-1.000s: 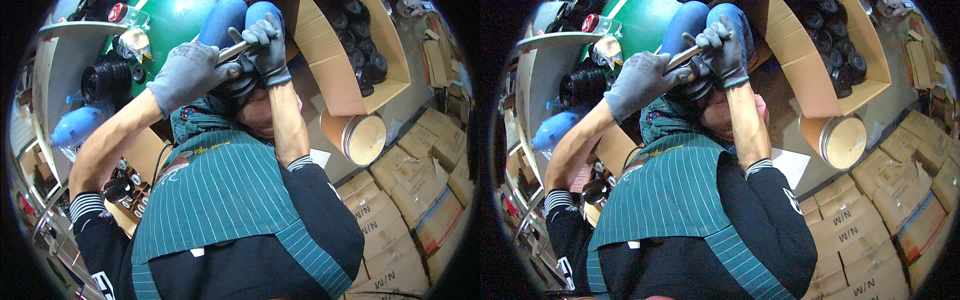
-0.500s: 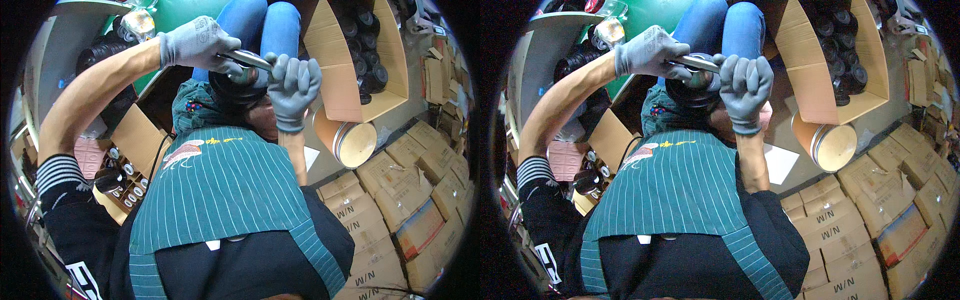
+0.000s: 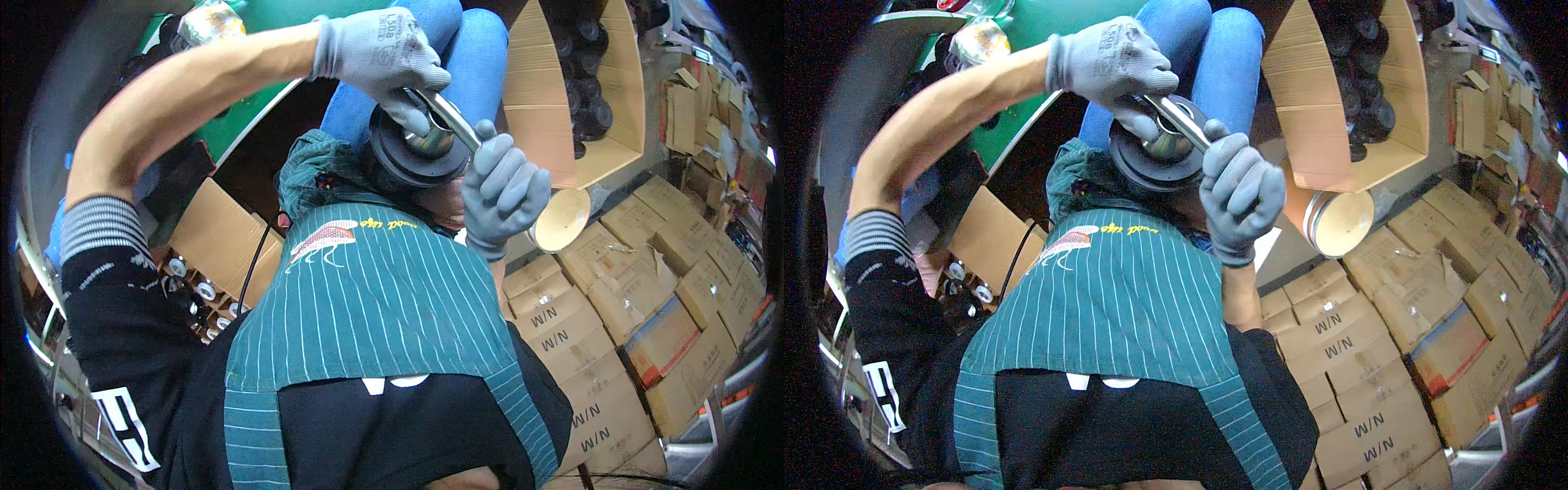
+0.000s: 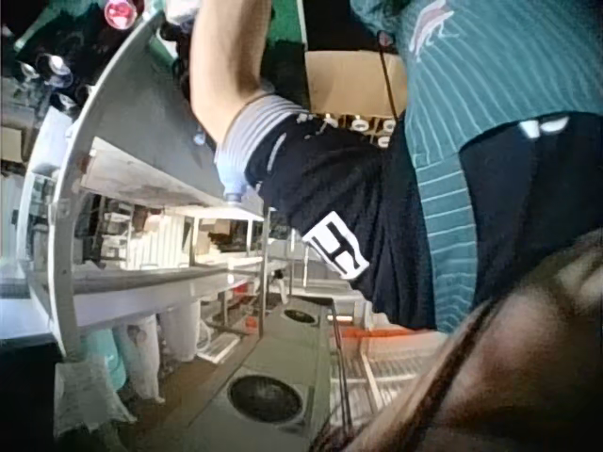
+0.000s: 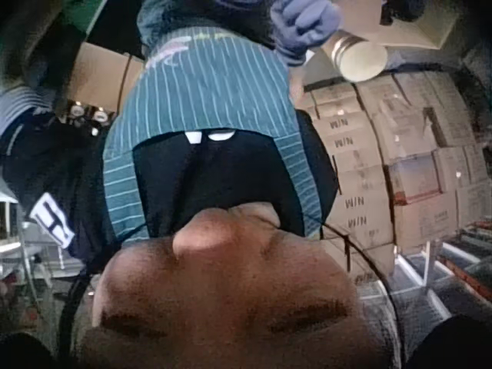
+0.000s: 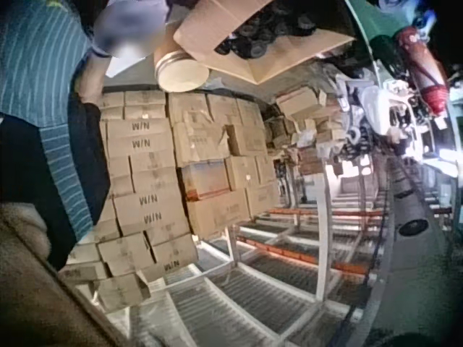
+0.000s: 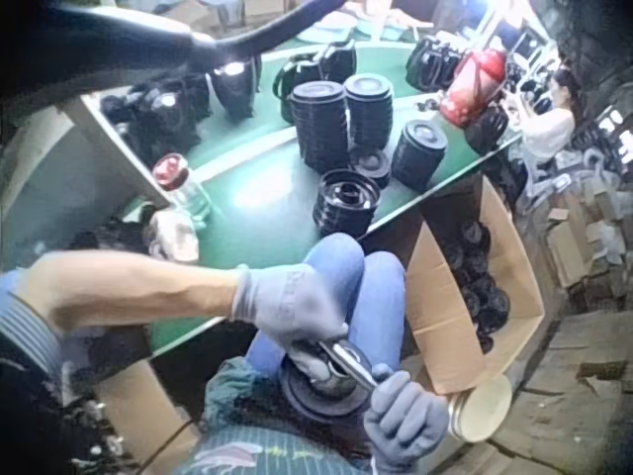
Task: The person sits on the floor and repeatedly picks up black cylindrical containers, inserts a metal rod into the opening, and places the finished units on a green table. The person handles each container one at a time and stacks them in rows.
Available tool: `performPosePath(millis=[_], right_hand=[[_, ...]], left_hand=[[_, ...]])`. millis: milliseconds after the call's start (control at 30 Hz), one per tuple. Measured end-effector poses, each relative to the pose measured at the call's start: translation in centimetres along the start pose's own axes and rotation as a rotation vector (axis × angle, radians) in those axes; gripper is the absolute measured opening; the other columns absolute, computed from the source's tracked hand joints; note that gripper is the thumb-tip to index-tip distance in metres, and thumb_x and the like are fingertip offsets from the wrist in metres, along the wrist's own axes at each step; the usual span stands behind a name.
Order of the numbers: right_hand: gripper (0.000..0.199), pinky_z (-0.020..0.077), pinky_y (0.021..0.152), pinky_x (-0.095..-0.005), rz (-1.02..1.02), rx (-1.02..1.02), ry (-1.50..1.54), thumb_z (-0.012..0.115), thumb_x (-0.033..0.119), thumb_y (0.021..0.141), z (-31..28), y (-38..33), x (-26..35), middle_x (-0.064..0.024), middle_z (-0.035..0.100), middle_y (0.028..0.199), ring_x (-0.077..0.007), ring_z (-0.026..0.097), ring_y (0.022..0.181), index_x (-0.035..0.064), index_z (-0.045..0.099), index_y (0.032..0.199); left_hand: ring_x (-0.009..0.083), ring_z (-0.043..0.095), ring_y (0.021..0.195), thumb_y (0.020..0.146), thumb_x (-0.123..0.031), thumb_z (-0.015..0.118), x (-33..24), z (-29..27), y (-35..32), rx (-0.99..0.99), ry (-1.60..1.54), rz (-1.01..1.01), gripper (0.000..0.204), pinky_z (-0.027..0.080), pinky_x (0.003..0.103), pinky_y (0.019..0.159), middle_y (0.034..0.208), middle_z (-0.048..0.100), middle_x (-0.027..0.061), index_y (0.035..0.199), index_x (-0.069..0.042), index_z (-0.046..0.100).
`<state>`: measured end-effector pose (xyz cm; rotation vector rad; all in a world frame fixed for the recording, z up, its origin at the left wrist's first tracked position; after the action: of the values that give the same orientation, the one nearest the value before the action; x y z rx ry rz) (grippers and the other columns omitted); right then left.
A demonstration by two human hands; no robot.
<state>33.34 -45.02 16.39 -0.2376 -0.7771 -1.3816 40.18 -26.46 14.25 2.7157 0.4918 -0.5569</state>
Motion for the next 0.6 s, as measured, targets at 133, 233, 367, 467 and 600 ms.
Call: performPosePath(millis=[133, 233, 367, 467, 600], right_hand=[[0.047, 0.0352, 0.127, -0.0534, 0.206, -0.086, -0.171, 0.042, 0.046, 0.115, -2.0, 2.1, 0.2, -0.0177, 0.062, 0.121, -0.0342, 0.058, 0.122, 0.0046, 0.056, 0.132], [0.117, 0.0305, 0.131, -0.0492, 0.418, 0.009, -0.995, 0.094, 0.043, 0.076, -2.5, 2.1, 0.2, -0.0251, 0.038, 0.17, -0.0406, 0.039, 0.157, 0.0024, 0.035, 0.168], [0.117, 0.0331, 0.127, -0.0556, 0.504, 0.463, -1.495, 0.101, 0.047, 0.057, -0.5, 0.4, -0.6, -0.0345, 0.038, 0.166, -0.0508, 0.041, 0.153, 0.0076, 0.053, 0.157], [0.115, 0.0353, 0.125, -0.0573, 0.398, 0.476, -1.484, 0.103, 0.048, 0.054, 1.1, -1.1, 0.1, -0.0352, 0.038, 0.166, -0.0526, 0.041, 0.152, 0.0047, 0.059, 0.151], [0.123, 0.0323, 0.127, -0.0588, 0.302, 0.532, -1.413, 0.106, 0.042, 0.052, 2.5, -3.2, 1.3, -0.0364, 0.03, 0.168, -0.0548, 0.037, 0.154, 0.0051, 0.051, 0.156]], left_hand=[[0.0346, 0.069, 0.073, 0.082, -0.056, 0.085, -1.0, -2.6, -2.1, -0.173, -0.053, -0.301, 0.05, 0.051, 0.048, 0.062, 0.072, 0.062, 0.0081, 0.091, -0.01, 0.066], [0.0159, 0.062, 0.063, 0.095, -0.037, 0.084, -1.1, -3.8, -6.4, -0.504, -0.205, -0.618, 0.031, 0.049, 0.035, 0.06, 0.069, 0.06, 0.0059, 0.097, -0.008, 0.074], [0.0251, 0.068, 0.064, 0.103, -0.048, 0.072, 2.8, -0.3, -15.3, -0.766, -0.356, -1.313, 0.043, 0.052, 0.037, 0.062, 0.074, 0.069, 0.0135, 0.104, -0.006, 0.078], [0.035, 0.075, 0.073, 0.103, -0.058, 0.064, 5.0, 1.6, -19.5, -0.582, 0.067, -1.529, 0.054, 0.056, 0.046, 0.069, 0.081, 0.075, 0.018, 0.101, -0.007, 0.078], [0.0418, 0.076, 0.085, 0.103, -0.062, 0.059, 7.6, 3.7, -21.8, -0.441, 0.167, -1.627, 0.057, 0.057, 0.054, 0.075, 0.087, 0.077, 0.021, 0.096, -0.009, 0.077]])
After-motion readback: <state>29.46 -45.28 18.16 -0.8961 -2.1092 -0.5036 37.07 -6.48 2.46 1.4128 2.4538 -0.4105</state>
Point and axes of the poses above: each hand's wrist, its own y-axis towards the middle knuckle, its own z-axis out of the palm, x = y × z, the point moved 7 cm from there along y, towards the middle knuckle
